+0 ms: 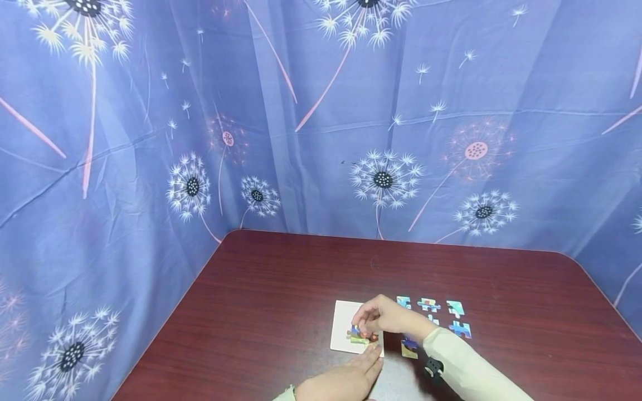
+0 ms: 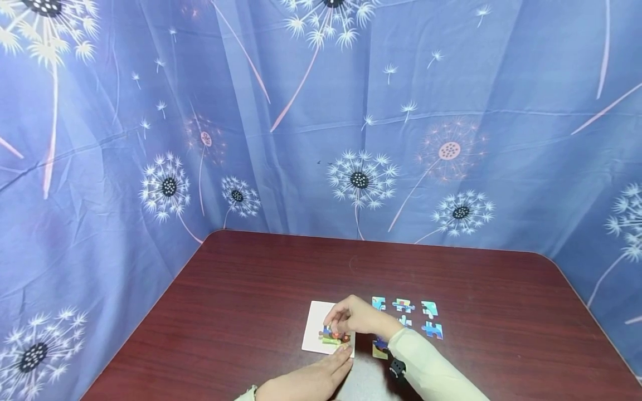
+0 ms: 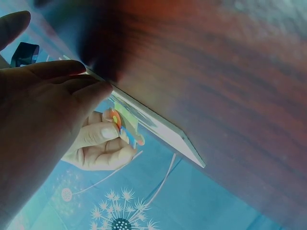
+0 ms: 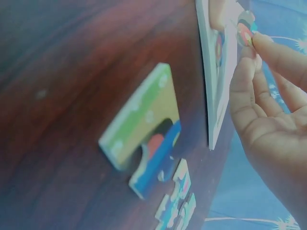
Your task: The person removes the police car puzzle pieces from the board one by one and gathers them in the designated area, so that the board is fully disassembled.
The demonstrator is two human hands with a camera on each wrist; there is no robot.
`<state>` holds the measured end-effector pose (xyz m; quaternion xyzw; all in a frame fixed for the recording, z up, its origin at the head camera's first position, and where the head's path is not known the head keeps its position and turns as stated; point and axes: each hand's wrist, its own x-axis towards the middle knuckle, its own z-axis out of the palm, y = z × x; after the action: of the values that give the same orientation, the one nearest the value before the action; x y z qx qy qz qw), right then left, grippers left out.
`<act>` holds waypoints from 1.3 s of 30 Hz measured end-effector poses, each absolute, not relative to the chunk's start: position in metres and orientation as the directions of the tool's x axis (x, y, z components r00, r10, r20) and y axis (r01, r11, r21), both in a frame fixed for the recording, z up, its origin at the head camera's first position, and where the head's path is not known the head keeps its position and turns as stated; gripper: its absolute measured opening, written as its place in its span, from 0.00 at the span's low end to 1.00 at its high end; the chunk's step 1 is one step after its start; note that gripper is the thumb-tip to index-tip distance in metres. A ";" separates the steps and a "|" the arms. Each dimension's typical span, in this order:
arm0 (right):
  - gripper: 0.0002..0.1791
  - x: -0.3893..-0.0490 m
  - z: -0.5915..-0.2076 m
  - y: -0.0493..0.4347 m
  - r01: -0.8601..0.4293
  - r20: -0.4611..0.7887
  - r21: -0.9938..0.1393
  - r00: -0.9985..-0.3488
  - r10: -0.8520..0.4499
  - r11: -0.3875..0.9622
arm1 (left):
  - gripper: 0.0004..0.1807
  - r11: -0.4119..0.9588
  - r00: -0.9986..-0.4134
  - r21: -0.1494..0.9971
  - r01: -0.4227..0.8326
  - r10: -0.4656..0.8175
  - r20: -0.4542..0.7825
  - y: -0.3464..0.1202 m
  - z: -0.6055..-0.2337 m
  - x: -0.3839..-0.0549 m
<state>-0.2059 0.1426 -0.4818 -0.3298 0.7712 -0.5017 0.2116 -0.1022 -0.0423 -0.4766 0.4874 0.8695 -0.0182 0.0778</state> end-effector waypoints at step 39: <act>0.11 -0.188 -0.473 0.254 -0.305 0.062 -0.920 -0.735 -0.675 0.247 | 0.42 0.554 -0.532 0.103 0.826 0.828 -0.176 -0.042 -0.477 -0.103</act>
<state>-0.1884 0.2544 -0.4733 -0.3182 0.7697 -0.5246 0.1766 -0.1025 -0.0417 -0.4773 0.4724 0.8753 0.0036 0.1027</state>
